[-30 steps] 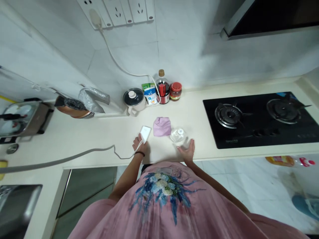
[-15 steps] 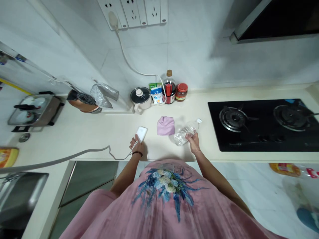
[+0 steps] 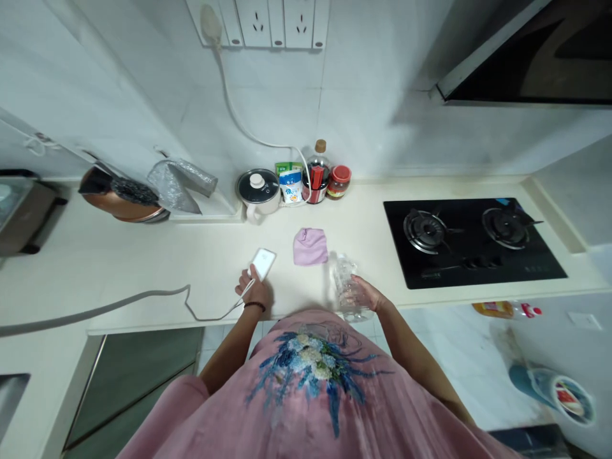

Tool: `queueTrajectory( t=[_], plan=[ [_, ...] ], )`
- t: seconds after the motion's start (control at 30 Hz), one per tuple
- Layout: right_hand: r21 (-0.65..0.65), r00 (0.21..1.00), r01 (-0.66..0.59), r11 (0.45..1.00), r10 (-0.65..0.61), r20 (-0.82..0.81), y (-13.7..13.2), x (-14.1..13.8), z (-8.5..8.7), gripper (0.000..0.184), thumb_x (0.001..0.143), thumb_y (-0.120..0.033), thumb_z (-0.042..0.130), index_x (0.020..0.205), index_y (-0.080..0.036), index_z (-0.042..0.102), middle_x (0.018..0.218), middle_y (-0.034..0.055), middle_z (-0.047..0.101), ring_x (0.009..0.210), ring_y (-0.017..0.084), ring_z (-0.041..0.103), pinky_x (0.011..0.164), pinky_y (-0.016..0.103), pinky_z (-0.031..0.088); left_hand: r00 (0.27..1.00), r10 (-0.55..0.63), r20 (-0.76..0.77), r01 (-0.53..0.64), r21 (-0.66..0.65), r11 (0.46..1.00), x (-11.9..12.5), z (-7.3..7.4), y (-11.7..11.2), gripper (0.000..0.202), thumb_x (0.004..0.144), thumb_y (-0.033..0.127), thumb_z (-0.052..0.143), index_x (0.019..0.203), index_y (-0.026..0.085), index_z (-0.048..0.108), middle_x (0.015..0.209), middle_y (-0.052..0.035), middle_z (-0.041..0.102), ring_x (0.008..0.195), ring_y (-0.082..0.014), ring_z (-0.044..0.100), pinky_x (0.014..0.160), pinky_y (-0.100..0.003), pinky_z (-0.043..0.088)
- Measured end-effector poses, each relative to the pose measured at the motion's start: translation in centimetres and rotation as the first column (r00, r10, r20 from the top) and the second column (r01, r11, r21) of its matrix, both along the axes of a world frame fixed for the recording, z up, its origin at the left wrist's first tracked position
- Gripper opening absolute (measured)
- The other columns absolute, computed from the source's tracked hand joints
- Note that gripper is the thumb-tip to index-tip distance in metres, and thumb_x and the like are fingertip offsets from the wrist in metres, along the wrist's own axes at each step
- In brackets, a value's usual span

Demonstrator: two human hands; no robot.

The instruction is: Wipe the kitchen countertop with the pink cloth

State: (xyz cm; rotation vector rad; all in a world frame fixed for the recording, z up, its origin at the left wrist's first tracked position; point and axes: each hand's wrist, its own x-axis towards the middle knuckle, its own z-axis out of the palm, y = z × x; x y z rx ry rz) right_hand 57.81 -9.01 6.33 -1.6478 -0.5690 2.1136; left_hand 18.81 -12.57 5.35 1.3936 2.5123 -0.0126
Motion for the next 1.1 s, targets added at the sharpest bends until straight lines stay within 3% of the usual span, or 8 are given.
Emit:
queueTrajectory(
  t=[0.07,0.17,0.3,0.43,0.53,0.7,0.9,1.1],
  plan=[
    [-0.028,0.999,0.021,0.999,-0.020,0.045,-0.5,0.9,0.1,0.045,0.085,-0.064,0.073,0.099,-0.021,0.067,0.080,0.0078,0.076,0.061,0.022,0.068,0.057,0.034,0.058,1.000,0.009,0.005,-0.009,0.006,1.000,0.0,-0.1,0.1,0.071,0.098,0.024,0.047,0.167,0.014,0.034,0.163,-0.0249,0.040,0.142,-0.0381,0.046,0.117,-0.058,0.036],
    [0.161,0.985,0.098,0.982,-0.119,0.125,-0.8,2.6,0.2,0.045,0.079,-0.057,0.080,0.105,-0.022,0.069,0.087,0.0055,0.077,0.075,0.024,0.073,0.072,0.037,0.061,0.999,0.030,0.020,-0.030,-0.001,1.000,0.2,0.0,0.0,0.072,0.098,0.023,0.046,0.168,0.014,0.032,0.169,-0.0249,0.033,0.154,-0.0399,0.035,0.122,-0.063,0.031],
    [0.457,0.938,0.114,0.882,-0.247,0.243,0.2,5.2,0.7,0.059,0.066,-0.049,0.088,0.114,-0.022,0.068,0.104,0.0045,0.079,0.098,0.026,0.073,0.094,0.043,0.059,1.000,-0.011,0.020,0.011,0.028,1.000,1.4,0.3,-0.6,0.081,0.095,0.026,0.053,0.171,0.015,0.025,0.177,-0.0221,0.021,0.166,-0.0411,0.008,0.127,-0.070,0.021],
    [0.640,0.868,0.138,0.756,-0.403,0.289,1.4,7.4,1.6,0.080,0.054,-0.042,0.094,0.125,-0.024,0.060,0.123,0.0078,0.074,0.114,0.028,0.068,0.108,0.048,0.054,0.967,-0.227,0.113,0.218,0.082,0.972,4.4,-0.1,-0.5,0.073,0.099,0.027,0.051,0.169,0.024,0.032,0.176,-0.0103,0.031,0.167,-0.0367,0.010,0.131,-0.063,0.022],
    [0.738,0.800,0.206,0.642,-0.545,0.252,1.7,9.7,1.6,0.090,0.054,-0.045,0.092,0.133,-0.025,0.052,0.140,0.0108,0.066,0.127,0.028,0.063,0.115,0.051,0.050,0.916,-0.343,0.211,0.323,0.124,0.938,7.2,-0.6,1.4,0.063,0.100,0.027,0.051,0.162,0.026,0.045,0.174,-0.0070,0.035,0.167,-0.0330,0.014,0.132,-0.058,0.026],
    [0.829,0.631,0.272,0.489,-0.741,0.230,1.8,16.1,-0.1,0.102,0.058,-0.053,0.088,0.143,-0.024,0.039,0.156,0.0173,0.049,0.139,0.031,0.055,0.117,0.055,0.048,0.886,-0.350,0.303,0.291,0.222,0.930,11.2,-1.2,7.6,0.064,0.102,0.031,0.046,0.164,0.016,0.043,0.176,-0.0100,0.031,0.167,-0.0308,0.013,0.134,-0.055,0.023],
    [0.874,0.450,0.281,0.397,-0.859,0.245,3.2,23.0,-2.6,0.113,0.055,-0.059,0.091,0.147,-0.022,0.037,0.147,0.0166,0.053,0.134,0.032,0.059,0.114,0.059,0.050,0.904,-0.337,0.262,0.301,0.169,0.939,13.3,-2.8,13.5,0.073,0.103,0.039,0.048,0.171,0.018,0.031,0.179,-0.0101,0.023,0.167,-0.0359,0.010,0.133,-0.058,0.021],
    [0.873,0.431,0.308,0.379,-0.873,0.226,2.8,24.0,-3.9,0.127,0.061,-0.062,0.090,0.161,-0.020,0.024,0.157,0.0214,0.046,0.142,0.031,0.053,0.116,0.057,0.049,0.904,-0.411,0.114,0.400,0.105,0.910,16.7,-4.9,13.5,0.066,0.107,0.037,0.041,0.170,0.020,0.035,0.181,-0.0105,0.009,0.167,-0.0382,0.000,0.131,-0.071,0.004]
  ],
)
